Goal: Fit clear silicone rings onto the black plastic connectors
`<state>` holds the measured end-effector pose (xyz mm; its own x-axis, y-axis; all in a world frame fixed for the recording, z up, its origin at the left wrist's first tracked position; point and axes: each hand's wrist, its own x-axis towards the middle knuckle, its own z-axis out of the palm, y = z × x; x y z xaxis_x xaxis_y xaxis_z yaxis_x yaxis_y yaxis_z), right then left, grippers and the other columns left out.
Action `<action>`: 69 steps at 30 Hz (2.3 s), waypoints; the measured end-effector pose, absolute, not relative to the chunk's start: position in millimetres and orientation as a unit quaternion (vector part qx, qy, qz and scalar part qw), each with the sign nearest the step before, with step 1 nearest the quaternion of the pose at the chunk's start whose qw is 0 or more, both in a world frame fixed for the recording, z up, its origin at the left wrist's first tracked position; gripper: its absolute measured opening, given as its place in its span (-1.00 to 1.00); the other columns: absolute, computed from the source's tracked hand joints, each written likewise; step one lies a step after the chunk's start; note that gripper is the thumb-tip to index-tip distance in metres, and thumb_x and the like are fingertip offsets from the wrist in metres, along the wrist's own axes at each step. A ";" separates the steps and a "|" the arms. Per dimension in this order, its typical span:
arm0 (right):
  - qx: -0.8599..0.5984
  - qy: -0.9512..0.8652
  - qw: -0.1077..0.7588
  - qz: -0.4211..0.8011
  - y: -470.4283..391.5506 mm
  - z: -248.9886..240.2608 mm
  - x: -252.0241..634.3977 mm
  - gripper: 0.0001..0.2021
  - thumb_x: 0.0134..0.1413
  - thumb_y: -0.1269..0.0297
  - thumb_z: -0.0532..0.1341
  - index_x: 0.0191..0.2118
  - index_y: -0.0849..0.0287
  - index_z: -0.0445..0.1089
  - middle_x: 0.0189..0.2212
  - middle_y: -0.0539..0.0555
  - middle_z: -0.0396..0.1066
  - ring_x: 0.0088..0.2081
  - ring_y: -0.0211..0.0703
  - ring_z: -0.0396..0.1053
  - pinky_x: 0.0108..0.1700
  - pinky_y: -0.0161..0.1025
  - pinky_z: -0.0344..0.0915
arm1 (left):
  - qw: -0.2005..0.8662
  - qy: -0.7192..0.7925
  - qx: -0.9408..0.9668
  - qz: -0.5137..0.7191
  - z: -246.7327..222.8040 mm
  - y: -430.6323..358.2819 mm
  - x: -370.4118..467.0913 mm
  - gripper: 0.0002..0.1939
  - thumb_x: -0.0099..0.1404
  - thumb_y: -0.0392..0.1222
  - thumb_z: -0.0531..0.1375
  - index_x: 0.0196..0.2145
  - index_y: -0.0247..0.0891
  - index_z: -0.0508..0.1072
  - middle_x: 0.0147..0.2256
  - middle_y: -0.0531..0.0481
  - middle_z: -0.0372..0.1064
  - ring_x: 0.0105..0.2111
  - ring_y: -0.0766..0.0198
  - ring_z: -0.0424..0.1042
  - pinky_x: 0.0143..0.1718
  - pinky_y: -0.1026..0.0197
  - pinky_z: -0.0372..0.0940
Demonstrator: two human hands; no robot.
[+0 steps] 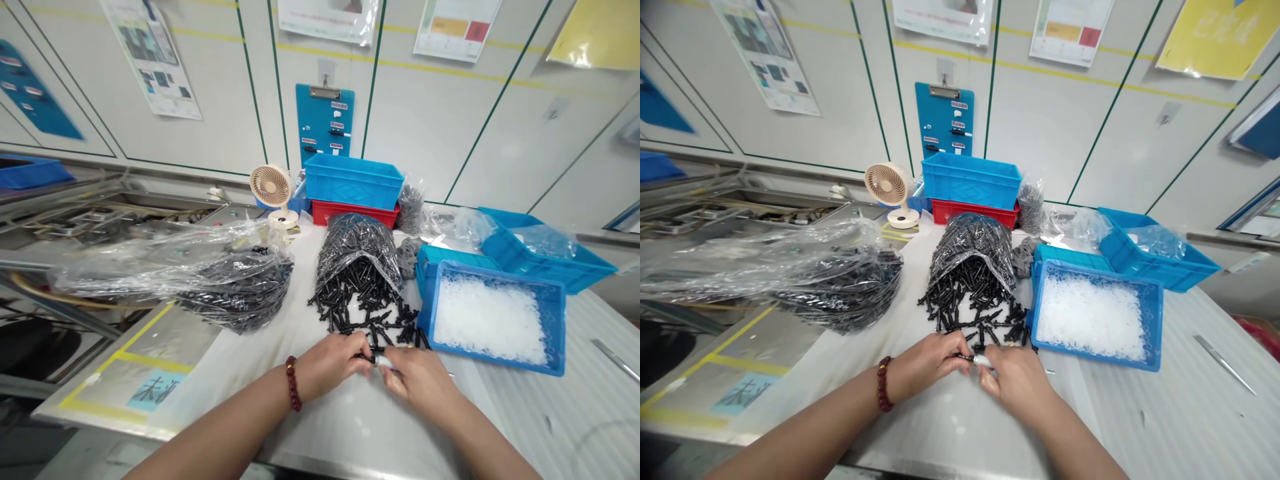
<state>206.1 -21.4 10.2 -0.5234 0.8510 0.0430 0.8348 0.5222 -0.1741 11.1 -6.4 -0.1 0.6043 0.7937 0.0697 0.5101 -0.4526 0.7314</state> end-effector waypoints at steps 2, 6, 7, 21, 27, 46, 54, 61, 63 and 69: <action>-0.477 -0.874 0.056 0.076 -22.4 8.9 204.7 -0.78 0.11 0.21 0.03 -0.47 0.16 0.29 -0.60 0.00 0.36 -0.55 -0.25 0.28 -0.52 -0.33 -0.14 | 0.360 0.379 0.828 0.205 -1.1 -6.6 11.4 -0.93 0.24 -0.27 0.15 -0.29 -0.24 0.32 -0.46 0.13 0.46 -0.44 0.36 0.42 -0.40 0.39 0.21; -0.484 -0.870 0.060 0.072 -22.2 5.3 204.0 -0.77 0.09 0.20 0.05 -0.50 0.16 0.30 -0.60 0.00 0.37 -0.56 -0.25 0.29 -0.52 -0.31 -0.16 | 0.341 0.385 0.835 0.196 -2.4 -7.4 12.5 -0.91 0.23 -0.24 0.17 -0.29 -0.25 0.34 -0.49 0.13 0.43 -0.49 0.36 0.39 -0.44 0.39 0.18; -0.487 -0.869 0.059 0.071 -21.9 4.7 204.2 -0.77 0.08 0.19 0.06 -0.50 0.16 0.30 -0.61 0.00 0.37 -0.56 -0.24 0.29 -0.52 -0.31 -0.16 | 0.329 0.389 0.839 0.190 -2.5 -7.5 12.8 -0.90 0.22 -0.23 0.18 -0.29 -0.25 0.34 -0.48 0.12 0.42 -0.49 0.36 0.38 -0.45 0.39 0.18; -0.503 -0.853 0.032 0.134 -20.0 14.1 204.0 -0.82 0.12 0.28 0.00 -0.43 0.16 0.27 -0.56 0.00 0.33 -0.51 -0.25 0.24 -0.48 -0.34 -0.12 | 0.334 0.346 0.840 0.250 -8.3 -2.3 6.3 -0.90 0.28 -0.22 0.12 -0.26 -0.27 0.36 -0.40 0.06 0.47 -0.39 0.34 0.45 -0.33 0.38 0.27; -0.499 -0.854 0.045 0.140 -19.1 12.1 205.4 -0.82 0.11 0.28 -0.01 -0.44 0.16 0.25 -0.57 -0.01 0.30 -0.50 -0.25 0.23 -0.48 -0.33 -0.12 | 0.368 0.336 0.829 0.255 -6.6 -2.3 6.5 -0.90 0.30 -0.24 0.09 -0.24 -0.28 0.35 -0.41 0.04 0.49 -0.38 0.34 0.48 -0.31 0.37 0.29; -0.517 -0.848 0.047 0.104 -18.5 8.9 204.9 -0.74 0.09 0.18 0.04 -0.54 0.16 0.25 -0.64 -0.01 0.31 -0.57 -0.28 0.23 -0.52 -0.32 -0.19 | 0.361 0.342 0.830 0.255 -0.3 -6.6 9.2 -0.95 0.28 -0.29 0.11 -0.27 -0.30 0.33 -0.43 0.04 0.50 -0.39 0.34 0.49 -0.30 0.37 0.29; -0.532 -0.839 0.065 0.098 -16.9 9.8 207.1 -0.71 0.12 0.16 0.01 -0.56 0.15 0.21 -0.66 -0.02 0.29 -0.58 -0.27 0.23 -0.53 -0.33 -0.17 | 0.354 0.381 0.816 0.252 4.1 -6.9 7.5 -0.93 0.27 -0.28 0.08 -0.27 -0.25 0.34 -0.44 0.10 0.47 -0.39 0.34 0.45 -0.30 0.35 0.27; -0.566 -0.800 0.153 0.125 -14.0 10.6 214.6 -0.70 0.14 0.13 -0.09 -0.51 0.12 0.16 -0.65 -0.03 0.27 -0.58 -0.23 0.23 -0.52 -0.35 -0.05 | 0.264 0.316 0.886 0.213 8.7 -8.7 2.6 -0.89 0.14 -0.25 0.19 -0.32 -0.25 0.42 -0.34 0.01 0.39 -0.35 0.29 0.36 -0.25 0.29 0.25; -0.566 -0.794 0.173 0.139 -13.9 10.9 215.3 -0.73 0.15 0.14 -0.10 -0.48 0.12 0.17 -0.63 -0.03 0.27 -0.58 -0.22 0.23 -0.52 -0.34 -0.01 | 0.239 0.303 0.897 0.214 6.6 -7.1 5.2 -0.80 0.11 -0.16 0.25 -0.28 -0.26 0.42 -0.26 -0.05 0.35 -0.24 0.22 0.32 -0.17 0.24 0.24; -0.538 -0.796 0.205 0.187 -14.6 11.7 211.9 -0.79 0.18 0.23 -0.14 -0.38 0.12 0.15 -0.54 0.00 0.30 -0.50 -0.19 0.26 -0.47 -0.33 0.09 | 0.074 0.466 0.870 0.147 -4.0 2.9 21.1 -0.88 0.28 -0.23 0.10 -0.35 -0.31 0.39 -0.32 -0.08 0.28 -0.26 0.13 0.24 -0.23 0.09 0.21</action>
<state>211.9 -14.6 11.7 -0.3374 0.9330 0.1253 0.7792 0.3515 -0.5190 21.1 2.9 -4.0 0.5230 0.8317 0.1865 0.7883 -0.5552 0.2650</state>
